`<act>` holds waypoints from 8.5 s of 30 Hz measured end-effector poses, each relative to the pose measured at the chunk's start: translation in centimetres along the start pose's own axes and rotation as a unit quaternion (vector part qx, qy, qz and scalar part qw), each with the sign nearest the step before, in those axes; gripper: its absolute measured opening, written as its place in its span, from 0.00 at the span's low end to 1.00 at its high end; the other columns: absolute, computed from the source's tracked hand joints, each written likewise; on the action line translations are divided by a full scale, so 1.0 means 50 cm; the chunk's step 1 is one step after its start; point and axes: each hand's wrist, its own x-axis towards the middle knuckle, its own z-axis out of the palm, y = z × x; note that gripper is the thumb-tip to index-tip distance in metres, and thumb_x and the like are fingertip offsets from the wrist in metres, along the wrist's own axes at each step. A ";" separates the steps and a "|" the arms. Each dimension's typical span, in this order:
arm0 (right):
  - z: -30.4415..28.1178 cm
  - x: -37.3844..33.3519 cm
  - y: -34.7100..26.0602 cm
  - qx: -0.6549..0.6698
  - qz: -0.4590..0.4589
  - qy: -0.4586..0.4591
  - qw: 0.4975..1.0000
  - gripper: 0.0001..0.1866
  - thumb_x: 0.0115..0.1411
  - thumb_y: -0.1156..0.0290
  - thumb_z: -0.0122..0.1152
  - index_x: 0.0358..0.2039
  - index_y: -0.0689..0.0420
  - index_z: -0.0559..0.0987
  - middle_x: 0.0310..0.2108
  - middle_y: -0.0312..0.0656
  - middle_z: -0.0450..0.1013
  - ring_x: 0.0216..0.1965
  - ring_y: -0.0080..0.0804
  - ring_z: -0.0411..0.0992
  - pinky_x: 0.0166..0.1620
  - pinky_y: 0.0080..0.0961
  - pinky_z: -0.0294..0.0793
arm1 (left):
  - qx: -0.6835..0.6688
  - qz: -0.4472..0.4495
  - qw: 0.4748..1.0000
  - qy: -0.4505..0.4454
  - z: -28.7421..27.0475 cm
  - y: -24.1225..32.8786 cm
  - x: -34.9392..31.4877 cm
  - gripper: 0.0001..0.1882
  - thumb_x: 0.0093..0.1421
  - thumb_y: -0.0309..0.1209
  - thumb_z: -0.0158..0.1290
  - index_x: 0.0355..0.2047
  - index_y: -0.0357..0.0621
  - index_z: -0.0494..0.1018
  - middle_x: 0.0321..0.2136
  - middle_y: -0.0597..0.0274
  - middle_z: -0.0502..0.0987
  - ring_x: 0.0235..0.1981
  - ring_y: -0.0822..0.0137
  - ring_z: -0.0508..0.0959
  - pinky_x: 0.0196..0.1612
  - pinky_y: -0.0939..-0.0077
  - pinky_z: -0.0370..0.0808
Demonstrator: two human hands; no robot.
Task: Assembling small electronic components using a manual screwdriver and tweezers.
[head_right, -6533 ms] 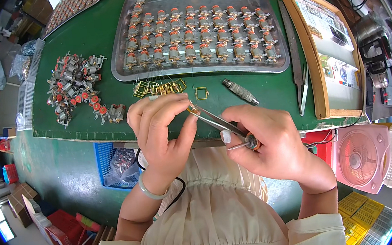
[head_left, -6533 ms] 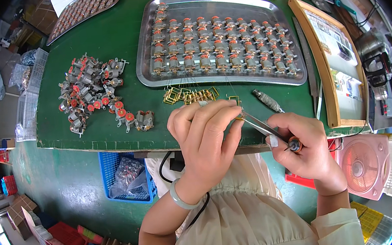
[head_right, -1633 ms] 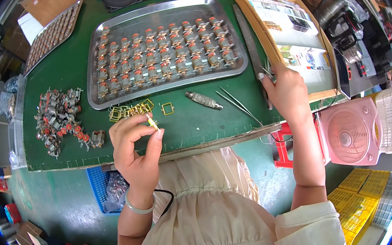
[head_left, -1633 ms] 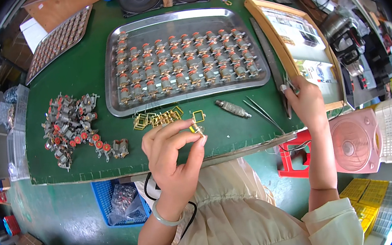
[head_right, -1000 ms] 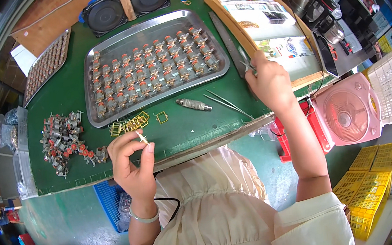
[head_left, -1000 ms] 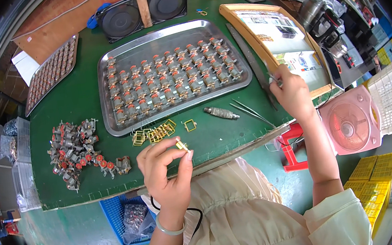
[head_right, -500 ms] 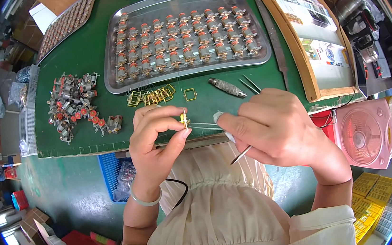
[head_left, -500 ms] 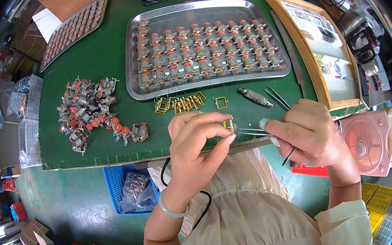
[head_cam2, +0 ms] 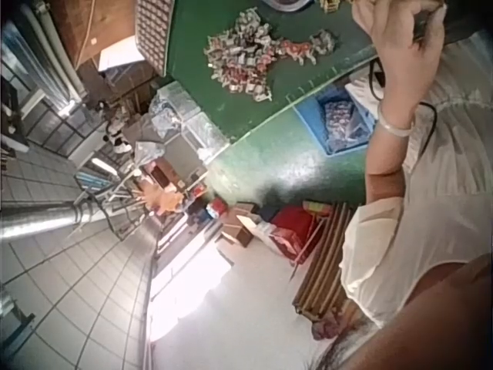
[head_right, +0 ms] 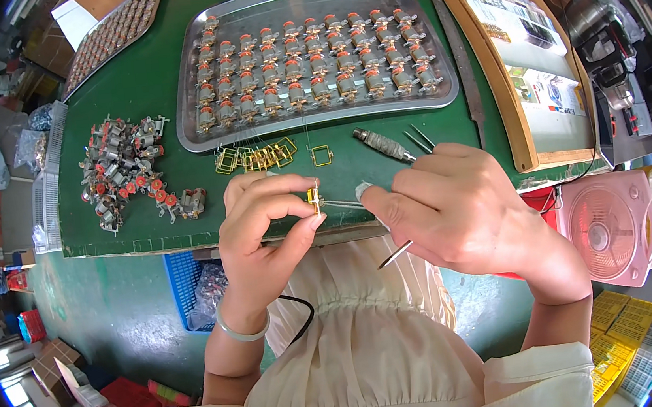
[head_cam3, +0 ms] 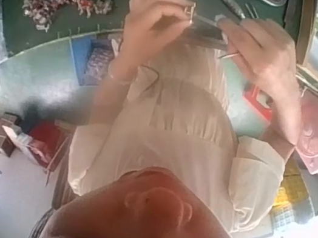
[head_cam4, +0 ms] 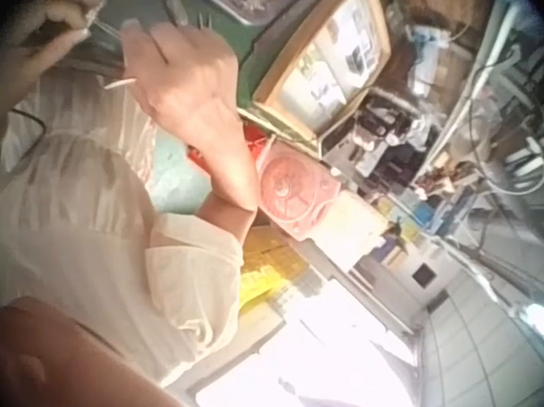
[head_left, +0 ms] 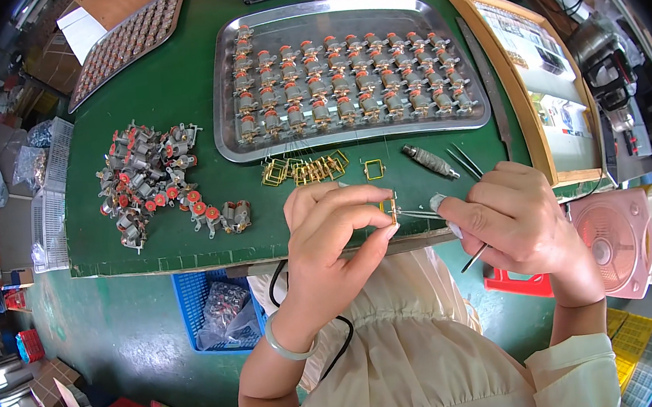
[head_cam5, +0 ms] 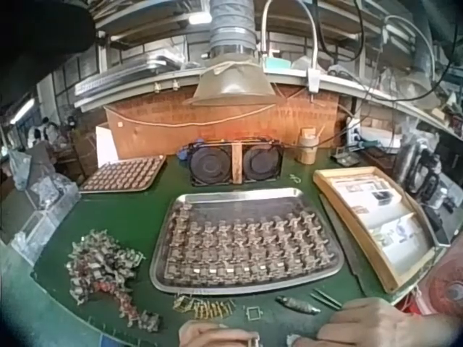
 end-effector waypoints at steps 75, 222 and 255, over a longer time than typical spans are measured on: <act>0.021 -0.121 0.056 0.536 0.211 0.054 0.816 0.13 0.40 0.80 0.56 0.30 0.67 0.78 0.23 0.44 0.75 0.22 0.24 0.73 0.23 0.15 0.66 | 0.051 0.134 0.990 0.002 0.056 0.061 0.066 0.04 0.45 0.28 0.56 0.20 0.47 0.71 0.32 0.69 0.77 0.30 0.67 0.69 0.46 0.64 0.59; 0.253 0.251 -0.091 0.173 0.114 -0.033 0.978 0.17 0.46 0.65 0.62 0.34 0.62 0.72 0.27 0.47 0.70 0.29 0.43 0.72 0.31 0.35 0.72 | 0.297 -0.024 0.955 -0.007 -0.226 -0.088 -0.065 0.16 0.46 0.20 0.51 0.39 0.40 0.72 0.44 0.57 0.71 0.52 0.54 0.64 0.55 0.63 0.58; 0.150 0.194 -0.077 0.423 0.120 0.034 0.898 0.10 0.48 0.81 0.61 0.33 0.60 0.74 0.25 0.35 0.69 0.22 0.16 0.63 0.23 0.13 0.60 | -0.018 -0.056 0.993 0.103 -0.161 -0.013 -0.058 0.15 0.50 0.22 0.55 0.40 0.37 0.70 0.39 0.56 0.71 0.33 0.66 0.73 0.33 0.78 0.71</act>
